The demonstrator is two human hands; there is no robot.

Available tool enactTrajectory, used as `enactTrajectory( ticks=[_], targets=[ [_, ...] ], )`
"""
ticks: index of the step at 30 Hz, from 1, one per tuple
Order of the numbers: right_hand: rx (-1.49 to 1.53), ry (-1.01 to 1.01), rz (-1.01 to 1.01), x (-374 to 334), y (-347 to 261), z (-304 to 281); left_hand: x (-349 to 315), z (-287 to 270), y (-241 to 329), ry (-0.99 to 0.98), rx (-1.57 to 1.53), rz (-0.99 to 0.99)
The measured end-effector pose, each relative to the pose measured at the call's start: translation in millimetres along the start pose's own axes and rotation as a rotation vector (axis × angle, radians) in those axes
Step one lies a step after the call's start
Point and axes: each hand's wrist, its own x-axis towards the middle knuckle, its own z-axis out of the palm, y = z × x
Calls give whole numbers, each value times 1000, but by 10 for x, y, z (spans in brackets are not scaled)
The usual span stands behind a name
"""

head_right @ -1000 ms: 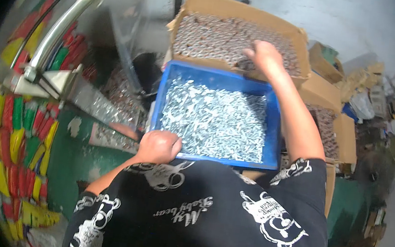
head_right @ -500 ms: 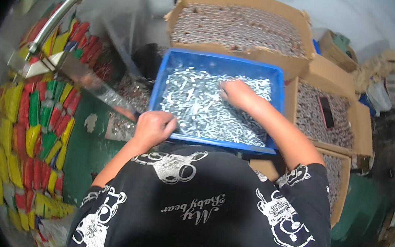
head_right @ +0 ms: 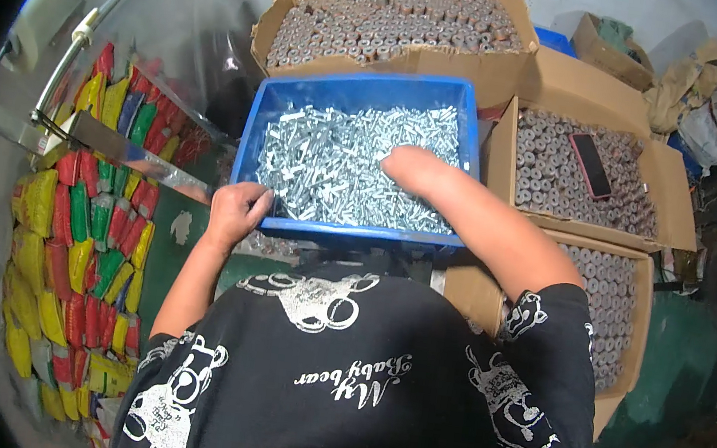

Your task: Sorting metal bolts into a blue tray within a warehouse environment.

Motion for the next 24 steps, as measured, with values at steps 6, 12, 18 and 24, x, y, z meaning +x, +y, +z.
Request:
enactTrajectory(
  ticks=[6, 12, 18, 24],
  targets=[
    [68, 115, -4, 16, 125, -59, 10, -9, -26, -14, -15, 17],
    [424, 261, 140, -36, 71, -294, -6, 4, -57, 5, -54, 15],
    [1311, 170, 471, -55, 127, -398, -45, -15, -77, 19, -84, 45],
    [1622, 96, 284, 578, 110, -520, -57, 27, -198, 16, -100, 50]
  ],
)
